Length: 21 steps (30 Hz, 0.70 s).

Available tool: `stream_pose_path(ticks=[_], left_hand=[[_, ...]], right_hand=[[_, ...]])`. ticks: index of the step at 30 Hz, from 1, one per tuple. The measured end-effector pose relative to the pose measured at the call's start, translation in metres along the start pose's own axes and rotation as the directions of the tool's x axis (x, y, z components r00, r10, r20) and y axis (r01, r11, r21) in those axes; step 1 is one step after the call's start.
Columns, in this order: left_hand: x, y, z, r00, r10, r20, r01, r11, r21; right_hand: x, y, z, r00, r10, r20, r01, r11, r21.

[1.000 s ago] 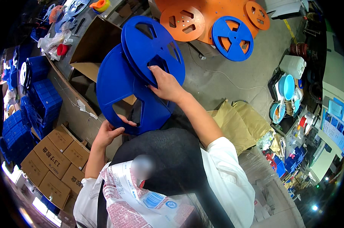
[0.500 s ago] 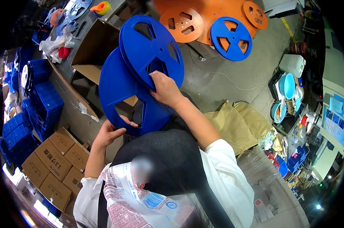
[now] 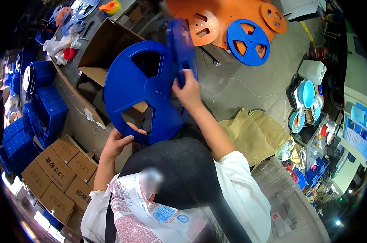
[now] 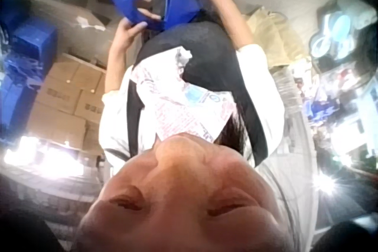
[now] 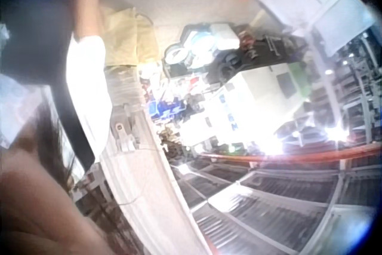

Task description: The person takes blue plastic reels from a stack and places them one by one into a cardboard box.

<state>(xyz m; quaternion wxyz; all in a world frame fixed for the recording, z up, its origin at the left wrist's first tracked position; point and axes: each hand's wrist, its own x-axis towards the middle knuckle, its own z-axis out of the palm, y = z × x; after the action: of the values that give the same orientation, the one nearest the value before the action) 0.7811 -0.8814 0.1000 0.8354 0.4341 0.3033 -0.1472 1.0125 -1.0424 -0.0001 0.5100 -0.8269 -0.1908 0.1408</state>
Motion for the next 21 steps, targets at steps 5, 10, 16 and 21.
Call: stream_pose_path(ticks=[5, 10, 16, 21], left_hand=[[0.0, -0.016, -0.019, 0.998, 0.036, -0.052, -0.037, 0.999, -0.017], [0.003, -0.019, -0.033, 0.997, 0.069, -0.04, -0.073, 0.992, -0.105], [0.011, -0.027, -0.057, 0.982, 0.063, -0.178, -0.099, 0.974, -0.205], [0.009, -0.024, -0.073, 0.948, 0.068, -0.309, -0.15, 0.957, -0.25]], right_hand=[[-0.003, 0.044, -0.048, 0.907, 0.396, -0.142, -0.336, 0.885, 0.324], [-0.018, 0.073, -0.086, 0.892, 0.449, -0.055, -0.371, 0.796, 0.478], [-0.033, 0.086, -0.109, 0.796, 0.605, -0.006, -0.518, 0.686, 0.511], [-0.037, 0.102, -0.108, 0.762, 0.648, -0.001, -0.561, 0.661, 0.499]])
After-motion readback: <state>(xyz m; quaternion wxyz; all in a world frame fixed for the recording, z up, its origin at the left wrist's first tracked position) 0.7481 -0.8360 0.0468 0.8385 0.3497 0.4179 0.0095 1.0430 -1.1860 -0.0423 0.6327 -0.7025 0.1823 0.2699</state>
